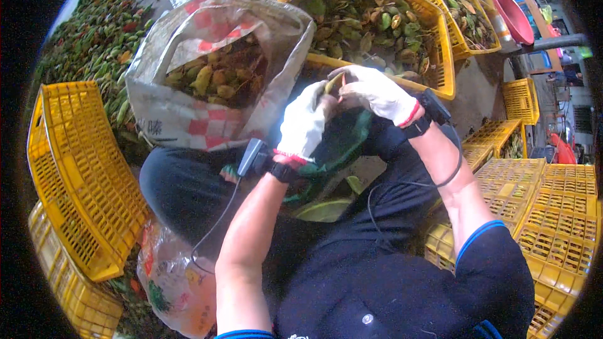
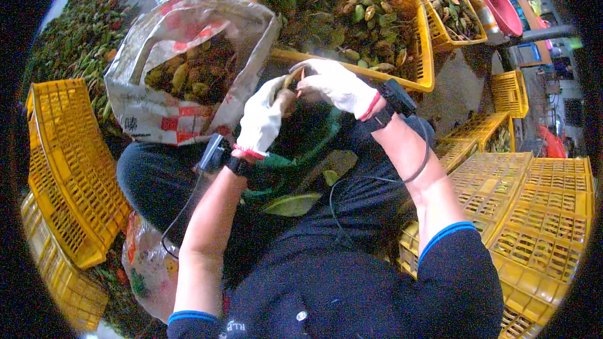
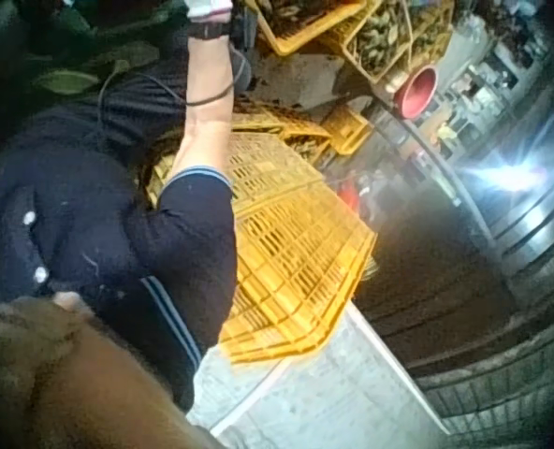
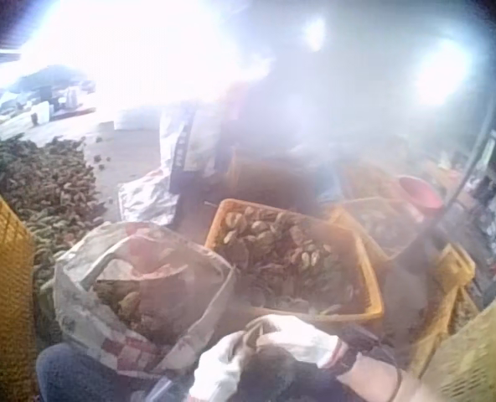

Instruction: Manually sorting and peeling betel nuts into crates and bags.

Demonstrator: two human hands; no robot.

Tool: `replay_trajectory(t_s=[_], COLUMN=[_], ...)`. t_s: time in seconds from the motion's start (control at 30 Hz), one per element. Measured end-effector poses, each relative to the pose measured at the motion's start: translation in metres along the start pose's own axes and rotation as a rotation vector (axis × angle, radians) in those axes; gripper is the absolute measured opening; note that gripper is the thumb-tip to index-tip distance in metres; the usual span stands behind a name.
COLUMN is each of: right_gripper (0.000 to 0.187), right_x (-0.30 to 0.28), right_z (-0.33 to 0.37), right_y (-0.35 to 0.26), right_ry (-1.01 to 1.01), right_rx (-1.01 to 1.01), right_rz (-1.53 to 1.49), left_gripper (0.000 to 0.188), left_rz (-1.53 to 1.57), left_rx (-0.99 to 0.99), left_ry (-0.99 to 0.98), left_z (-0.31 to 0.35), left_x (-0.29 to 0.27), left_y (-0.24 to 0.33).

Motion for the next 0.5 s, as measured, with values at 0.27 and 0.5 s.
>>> replay_trajectory(t_s=[0.27,0.5], right_gripper=[0.051,0.039], right_x=[0.023,0.053], right_z=[-0.004,-0.014], right_y=[0.019,0.053], right_ry=[0.033,0.120], right_rx=[-0.090,-0.174], right_rz=[0.801,1.207], left_gripper=[0.031,0.029], left_rz=[0.113,-0.378], left_rx=[-0.164,-0.147], left_ry=[0.046,0.013], left_z=[0.011,0.013], left_x=[-0.012,0.001], left_y=[-0.014,-0.048])
Point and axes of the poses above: each hand's wrist, its own z-axis away from the middle knuckle, its own x-axis out of the palm, y = z × x, the point moved 2 cm from there along -z, towards the middle knuckle, and after that the axes turned 9 degrees about -y, right-handed, at the moved point
